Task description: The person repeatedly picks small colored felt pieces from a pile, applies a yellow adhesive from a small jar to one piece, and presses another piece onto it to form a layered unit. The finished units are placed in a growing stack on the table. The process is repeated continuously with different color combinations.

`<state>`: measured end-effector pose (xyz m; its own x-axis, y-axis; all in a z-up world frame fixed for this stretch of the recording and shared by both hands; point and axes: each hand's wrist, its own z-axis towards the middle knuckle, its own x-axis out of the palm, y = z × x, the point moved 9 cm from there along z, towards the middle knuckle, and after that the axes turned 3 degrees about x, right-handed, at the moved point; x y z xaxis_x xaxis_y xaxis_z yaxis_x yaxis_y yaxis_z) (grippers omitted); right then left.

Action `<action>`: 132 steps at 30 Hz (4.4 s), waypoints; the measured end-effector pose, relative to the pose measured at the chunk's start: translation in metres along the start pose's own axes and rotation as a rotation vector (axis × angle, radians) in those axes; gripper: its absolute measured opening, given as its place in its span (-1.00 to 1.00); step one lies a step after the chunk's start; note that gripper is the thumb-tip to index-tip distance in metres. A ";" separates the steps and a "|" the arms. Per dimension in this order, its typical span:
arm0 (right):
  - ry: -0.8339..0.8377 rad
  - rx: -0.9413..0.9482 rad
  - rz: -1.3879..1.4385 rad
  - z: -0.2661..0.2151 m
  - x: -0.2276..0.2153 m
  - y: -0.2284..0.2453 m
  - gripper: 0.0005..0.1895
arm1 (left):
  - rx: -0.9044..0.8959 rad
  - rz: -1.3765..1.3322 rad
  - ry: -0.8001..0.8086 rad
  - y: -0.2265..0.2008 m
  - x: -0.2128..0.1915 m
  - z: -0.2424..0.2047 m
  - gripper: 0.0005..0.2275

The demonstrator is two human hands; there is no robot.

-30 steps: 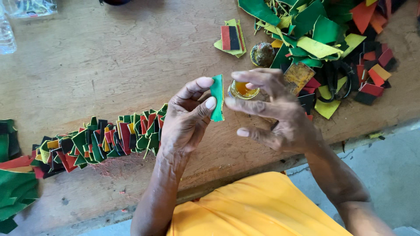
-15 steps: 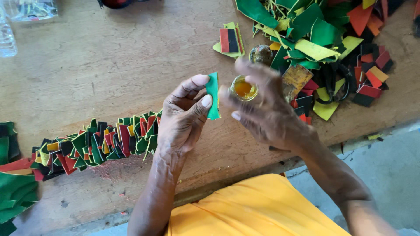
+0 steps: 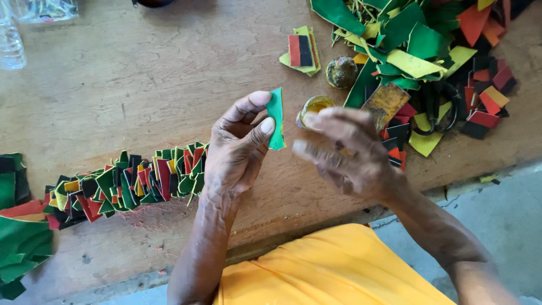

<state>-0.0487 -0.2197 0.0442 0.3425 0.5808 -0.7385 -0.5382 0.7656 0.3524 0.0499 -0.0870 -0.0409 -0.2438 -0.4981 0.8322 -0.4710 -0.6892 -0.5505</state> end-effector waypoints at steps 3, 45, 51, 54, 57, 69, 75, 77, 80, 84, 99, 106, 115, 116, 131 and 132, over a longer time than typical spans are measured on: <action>0.060 0.168 0.188 0.000 0.010 -0.022 -0.27 | -0.029 -0.001 0.017 0.005 0.002 0.001 -0.67; -0.161 0.415 0.091 0.002 -0.044 -0.099 -0.34 | 0.028 0.999 0.065 0.007 -0.008 0.133 -0.77; -0.171 0.430 0.091 -0.005 -0.044 -0.109 -0.34 | 0.027 1.274 -0.019 0.017 -0.021 0.156 -0.70; -0.161 0.449 0.077 -0.010 -0.044 -0.113 -0.34 | 0.029 1.371 -0.045 0.018 -0.026 0.159 -0.71; -0.164 0.463 0.087 -0.014 -0.043 -0.116 -0.35 | 0.058 1.412 -0.016 0.021 -0.026 0.160 -0.71; -0.169 0.460 0.088 -0.010 -0.047 -0.114 -0.35 | 0.166 1.806 0.051 0.033 -0.005 0.158 -0.63; -0.154 0.466 0.094 -0.013 -0.046 -0.116 -0.38 | 0.429 1.863 0.216 0.031 0.012 0.149 -0.61; -0.150 0.453 0.104 -0.012 -0.045 -0.115 -0.37 | 0.435 1.877 0.255 0.032 0.010 0.149 -0.65; -0.128 0.485 0.109 -0.009 -0.042 -0.116 -0.39 | 0.444 1.893 0.305 0.032 0.009 0.146 -0.69; -0.106 0.498 0.111 -0.003 -0.040 -0.111 -0.41 | 0.411 1.920 0.381 0.034 0.010 0.144 -0.69; -0.132 0.459 0.110 -0.005 -0.048 -0.102 -0.46 | 0.470 1.801 0.362 0.023 0.016 0.144 -0.67; -0.173 0.434 0.108 0.002 -0.060 -0.095 -0.50 | 0.566 1.790 0.360 -0.011 0.056 0.123 -0.78; 0.038 0.402 0.016 0.009 -0.057 -0.074 -0.48 | 0.151 1.984 0.553 -0.038 0.057 0.037 -0.88; 0.074 0.376 0.037 0.012 -0.054 -0.071 -0.48 | 0.113 2.027 0.562 -0.034 0.053 0.028 -0.84; 0.508 0.260 -0.214 0.023 0.001 -0.053 -0.47 | 0.255 2.338 0.244 -0.033 0.026 -0.040 -0.65; 0.528 0.260 -0.237 0.022 0.005 -0.054 -0.47 | 0.255 2.326 0.213 -0.034 0.024 -0.042 -0.67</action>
<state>-0.0009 -0.2518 0.0341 -0.0319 0.2232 -0.9742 -0.2668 0.9375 0.2235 0.0249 -0.0535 0.0012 -0.0729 -0.2195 -0.9729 0.6873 0.6959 -0.2085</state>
